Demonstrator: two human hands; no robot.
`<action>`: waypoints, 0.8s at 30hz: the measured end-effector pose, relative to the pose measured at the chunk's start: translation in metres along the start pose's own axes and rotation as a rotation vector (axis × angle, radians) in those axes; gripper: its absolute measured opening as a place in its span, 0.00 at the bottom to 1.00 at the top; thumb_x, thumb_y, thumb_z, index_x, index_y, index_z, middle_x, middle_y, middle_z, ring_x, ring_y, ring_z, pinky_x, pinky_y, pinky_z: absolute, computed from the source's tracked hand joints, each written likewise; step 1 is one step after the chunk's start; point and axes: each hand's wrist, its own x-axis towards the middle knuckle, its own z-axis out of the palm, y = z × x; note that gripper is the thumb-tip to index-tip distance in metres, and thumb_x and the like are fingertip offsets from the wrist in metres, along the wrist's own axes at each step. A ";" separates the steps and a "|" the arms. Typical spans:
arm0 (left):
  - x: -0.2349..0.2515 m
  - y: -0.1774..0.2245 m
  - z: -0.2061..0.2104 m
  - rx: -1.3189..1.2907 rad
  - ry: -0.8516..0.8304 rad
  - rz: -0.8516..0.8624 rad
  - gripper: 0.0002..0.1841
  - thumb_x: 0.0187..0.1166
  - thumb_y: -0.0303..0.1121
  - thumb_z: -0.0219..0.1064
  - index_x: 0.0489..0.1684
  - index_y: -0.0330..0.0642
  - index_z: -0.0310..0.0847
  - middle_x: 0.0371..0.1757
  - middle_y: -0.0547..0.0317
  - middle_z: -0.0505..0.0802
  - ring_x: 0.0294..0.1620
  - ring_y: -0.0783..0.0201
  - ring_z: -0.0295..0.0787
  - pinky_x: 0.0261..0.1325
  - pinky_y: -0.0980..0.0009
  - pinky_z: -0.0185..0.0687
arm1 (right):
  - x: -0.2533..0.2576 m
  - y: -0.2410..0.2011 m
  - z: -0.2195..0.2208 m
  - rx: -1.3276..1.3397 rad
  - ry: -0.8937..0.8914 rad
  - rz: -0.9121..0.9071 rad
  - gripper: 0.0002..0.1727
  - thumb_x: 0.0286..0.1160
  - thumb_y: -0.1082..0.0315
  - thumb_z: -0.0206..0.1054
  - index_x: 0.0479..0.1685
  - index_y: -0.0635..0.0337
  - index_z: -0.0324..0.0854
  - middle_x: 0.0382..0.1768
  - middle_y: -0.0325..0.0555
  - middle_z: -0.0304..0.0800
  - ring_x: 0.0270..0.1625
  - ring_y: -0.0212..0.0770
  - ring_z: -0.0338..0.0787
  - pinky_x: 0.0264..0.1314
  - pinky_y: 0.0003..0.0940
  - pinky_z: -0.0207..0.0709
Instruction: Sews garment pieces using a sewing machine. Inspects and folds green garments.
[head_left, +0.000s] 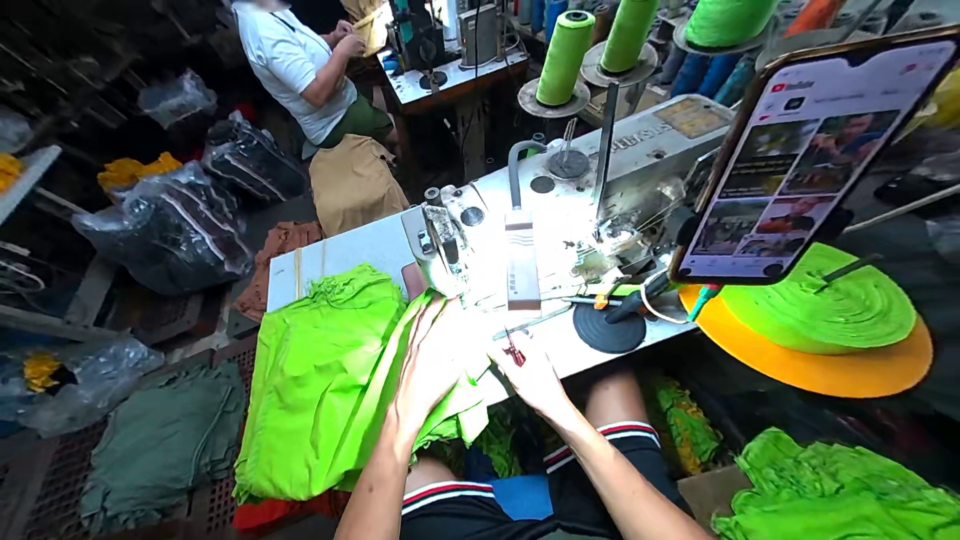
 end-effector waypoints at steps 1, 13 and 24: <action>-0.007 0.007 -0.001 0.014 0.057 0.017 0.17 0.86 0.48 0.59 0.62 0.60 0.91 0.71 0.63 0.89 0.80 0.56 0.77 0.86 0.51 0.65 | 0.001 -0.002 -0.003 -0.011 0.002 -0.015 0.17 0.79 0.53 0.69 0.43 0.59 0.88 0.36 0.40 0.86 0.36 0.29 0.84 0.43 0.28 0.81; -0.047 0.064 -0.066 0.196 -0.057 0.121 0.14 0.86 0.44 0.59 0.44 0.54 0.93 0.29 0.61 0.91 0.30 0.58 0.91 0.29 0.57 0.86 | 0.000 -0.044 -0.021 -0.201 -0.021 -0.512 0.13 0.78 0.67 0.58 0.48 0.61 0.88 0.34 0.46 0.89 0.38 0.38 0.89 0.43 0.36 0.83; -0.023 -0.012 -0.105 0.149 -0.285 0.089 0.17 0.86 0.49 0.58 0.42 0.50 0.91 0.43 0.59 0.94 0.49 0.58 0.93 0.51 0.53 0.89 | -0.012 -0.015 -0.044 -0.104 -0.537 -0.420 0.13 0.69 0.62 0.74 0.47 0.59 0.90 0.42 0.47 0.93 0.47 0.37 0.91 0.54 0.37 0.85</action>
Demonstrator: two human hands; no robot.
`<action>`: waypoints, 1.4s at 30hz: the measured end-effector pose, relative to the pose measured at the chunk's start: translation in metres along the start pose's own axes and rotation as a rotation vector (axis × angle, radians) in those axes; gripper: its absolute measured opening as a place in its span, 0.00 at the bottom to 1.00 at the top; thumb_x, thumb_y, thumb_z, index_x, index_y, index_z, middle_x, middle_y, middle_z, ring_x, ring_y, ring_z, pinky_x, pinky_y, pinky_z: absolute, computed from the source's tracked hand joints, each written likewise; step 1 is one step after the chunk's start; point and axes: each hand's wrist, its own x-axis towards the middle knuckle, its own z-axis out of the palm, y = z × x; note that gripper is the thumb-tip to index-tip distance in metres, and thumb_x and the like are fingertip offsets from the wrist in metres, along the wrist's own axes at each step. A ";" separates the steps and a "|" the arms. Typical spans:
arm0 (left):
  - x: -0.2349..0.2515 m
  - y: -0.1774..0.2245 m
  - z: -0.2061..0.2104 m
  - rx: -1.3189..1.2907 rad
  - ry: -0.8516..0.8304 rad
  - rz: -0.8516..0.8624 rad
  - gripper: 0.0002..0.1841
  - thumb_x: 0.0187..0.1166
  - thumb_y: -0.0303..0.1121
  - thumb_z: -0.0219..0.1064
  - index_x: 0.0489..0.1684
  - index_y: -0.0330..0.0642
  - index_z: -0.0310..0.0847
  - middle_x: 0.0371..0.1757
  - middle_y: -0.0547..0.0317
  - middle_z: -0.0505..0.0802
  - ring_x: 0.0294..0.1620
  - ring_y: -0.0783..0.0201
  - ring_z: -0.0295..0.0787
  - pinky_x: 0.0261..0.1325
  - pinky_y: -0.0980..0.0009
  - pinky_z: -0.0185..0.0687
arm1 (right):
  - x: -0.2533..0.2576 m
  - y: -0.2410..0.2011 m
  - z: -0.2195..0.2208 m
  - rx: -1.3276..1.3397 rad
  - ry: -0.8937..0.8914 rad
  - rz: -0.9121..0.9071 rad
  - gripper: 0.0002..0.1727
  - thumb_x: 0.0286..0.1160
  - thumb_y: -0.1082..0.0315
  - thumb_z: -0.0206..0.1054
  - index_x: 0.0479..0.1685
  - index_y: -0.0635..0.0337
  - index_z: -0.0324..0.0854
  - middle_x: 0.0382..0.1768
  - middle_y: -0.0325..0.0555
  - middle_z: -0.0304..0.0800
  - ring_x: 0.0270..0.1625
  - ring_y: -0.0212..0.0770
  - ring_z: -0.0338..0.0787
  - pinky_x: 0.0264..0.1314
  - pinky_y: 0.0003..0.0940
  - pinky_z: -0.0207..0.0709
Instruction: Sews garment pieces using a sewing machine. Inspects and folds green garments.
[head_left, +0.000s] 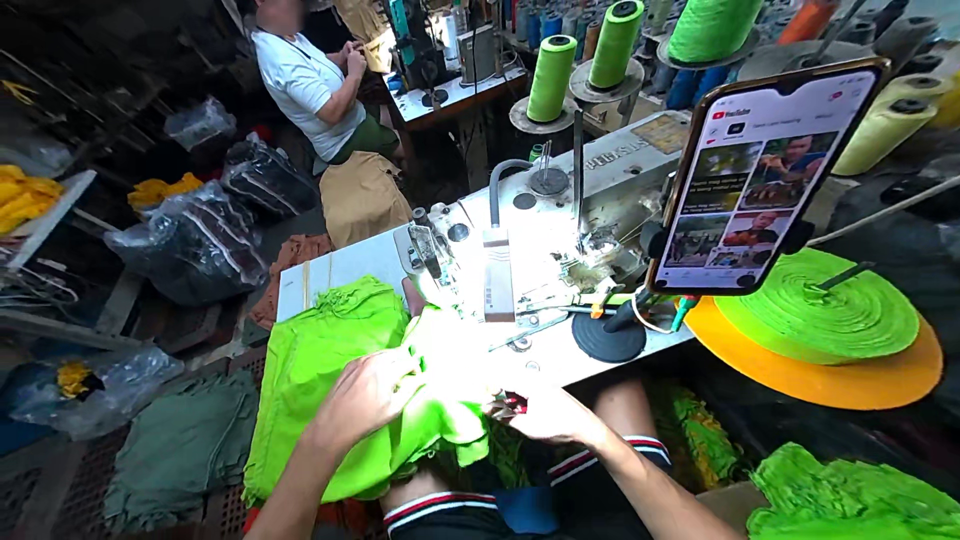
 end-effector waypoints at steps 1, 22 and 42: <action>0.001 -0.001 -0.003 -0.021 0.021 0.013 0.17 0.87 0.48 0.57 0.42 0.50 0.90 0.44 0.61 0.94 0.50 0.61 0.93 0.53 0.56 0.89 | 0.003 0.002 0.002 0.015 0.012 0.010 0.13 0.71 0.61 0.74 0.48 0.59 0.90 0.43 0.46 0.94 0.48 0.36 0.92 0.56 0.36 0.85; 0.046 0.040 -0.011 0.167 0.053 0.071 0.18 0.81 0.51 0.62 0.34 0.49 0.87 0.32 0.56 0.91 0.36 0.53 0.92 0.33 0.51 0.85 | 0.033 0.017 -0.015 -0.001 0.088 -0.097 0.15 0.73 0.60 0.74 0.52 0.58 0.91 0.48 0.44 0.95 0.54 0.32 0.91 0.63 0.32 0.83; 0.007 0.098 -0.014 0.210 0.156 0.494 0.14 0.89 0.45 0.57 0.42 0.56 0.90 0.32 0.66 0.88 0.35 0.63 0.87 0.36 0.65 0.81 | 0.039 -0.025 0.037 -0.062 -0.230 0.325 0.25 0.75 0.63 0.72 0.65 0.74 0.81 0.61 0.68 0.87 0.67 0.60 0.85 0.74 0.55 0.73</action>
